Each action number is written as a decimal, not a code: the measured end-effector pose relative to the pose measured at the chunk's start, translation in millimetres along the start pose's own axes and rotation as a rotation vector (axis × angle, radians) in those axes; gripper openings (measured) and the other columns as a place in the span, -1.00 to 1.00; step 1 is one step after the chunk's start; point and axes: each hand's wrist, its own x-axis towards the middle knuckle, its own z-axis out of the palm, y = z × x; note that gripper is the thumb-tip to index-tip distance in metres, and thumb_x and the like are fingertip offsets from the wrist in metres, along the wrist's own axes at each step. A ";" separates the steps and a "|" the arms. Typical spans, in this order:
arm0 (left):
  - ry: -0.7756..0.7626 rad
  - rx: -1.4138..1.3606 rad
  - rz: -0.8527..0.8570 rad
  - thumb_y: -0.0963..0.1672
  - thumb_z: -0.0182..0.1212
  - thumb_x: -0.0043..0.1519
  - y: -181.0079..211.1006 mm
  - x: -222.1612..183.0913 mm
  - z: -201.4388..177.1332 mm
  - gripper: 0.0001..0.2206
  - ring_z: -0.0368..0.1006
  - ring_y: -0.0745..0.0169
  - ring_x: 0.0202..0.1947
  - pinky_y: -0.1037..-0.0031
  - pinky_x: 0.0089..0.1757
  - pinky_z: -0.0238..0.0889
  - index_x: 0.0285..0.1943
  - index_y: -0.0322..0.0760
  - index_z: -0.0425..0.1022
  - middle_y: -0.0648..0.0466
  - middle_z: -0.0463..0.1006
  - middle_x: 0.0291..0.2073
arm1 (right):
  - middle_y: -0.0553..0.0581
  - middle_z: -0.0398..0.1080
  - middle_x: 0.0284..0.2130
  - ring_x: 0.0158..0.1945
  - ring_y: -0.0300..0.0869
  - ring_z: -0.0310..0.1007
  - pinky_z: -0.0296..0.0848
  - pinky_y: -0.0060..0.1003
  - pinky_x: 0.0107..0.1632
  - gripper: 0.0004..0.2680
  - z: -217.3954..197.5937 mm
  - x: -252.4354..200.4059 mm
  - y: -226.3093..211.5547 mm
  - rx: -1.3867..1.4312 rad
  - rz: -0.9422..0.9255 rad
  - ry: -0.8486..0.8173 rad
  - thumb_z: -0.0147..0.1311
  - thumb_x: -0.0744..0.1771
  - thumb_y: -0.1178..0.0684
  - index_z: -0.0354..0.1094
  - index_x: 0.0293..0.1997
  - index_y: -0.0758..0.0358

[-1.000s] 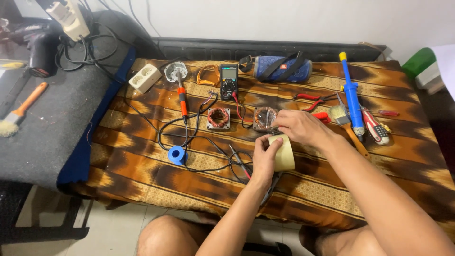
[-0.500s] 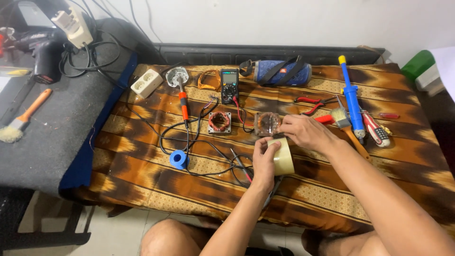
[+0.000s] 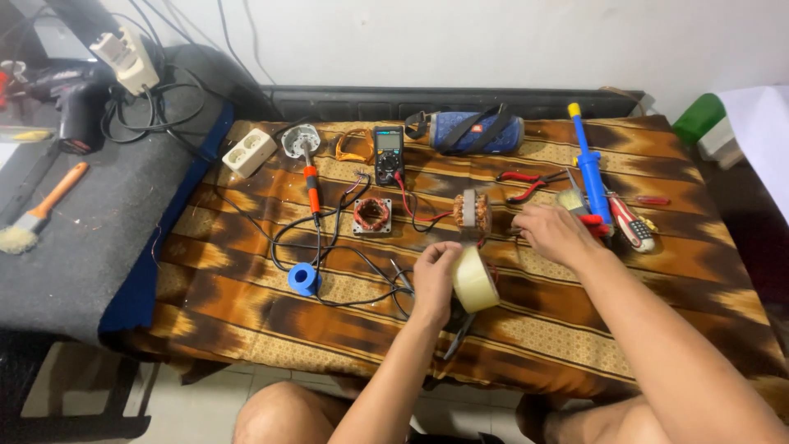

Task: Applying adhesive tape to electronic motor windings or coils on a repair bench to insulate or secure them.

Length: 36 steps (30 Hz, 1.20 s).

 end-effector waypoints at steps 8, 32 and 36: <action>0.022 0.101 0.045 -0.10 0.36 0.11 14.6 -9.7 -5.2 -0.84 0.52 0.23 -0.40 0.45 -0.37 0.45 -0.23 -0.26 0.68 0.00 0.61 -0.42 | 0.10 0.37 0.05 0.18 0.02 0.41 0.47 -0.04 0.12 -0.54 4.1 21.6 -33.2 0.057 -0.090 0.140 0.18 0.29 -0.11 0.16 0.34 0.02; -0.129 0.417 0.508 -0.11 0.37 0.20 125.4 -1.9 -68.5 -0.88 0.55 0.23 -0.36 0.37 -0.36 0.46 -0.18 -0.22 0.65 0.03 0.57 -0.39 | 0.23 0.21 0.23 0.26 0.16 0.30 0.34 0.09 0.21 -0.52 -6.6 92.2 -125.6 0.249 -0.119 0.272 -0.26 0.42 -0.33 0.03 0.50 0.04; -0.144 0.400 0.537 -0.11 0.36 0.21 120.5 14.9 -60.7 -0.88 0.55 0.22 -0.41 0.43 -0.41 0.43 -0.18 -0.25 0.64 0.03 0.54 -0.47 | 0.17 0.28 -0.02 0.03 0.07 0.38 0.40 -0.07 0.08 -0.39 -12.1 83.0 -126.9 0.084 -0.266 0.439 0.14 0.23 -0.28 0.15 0.41 0.13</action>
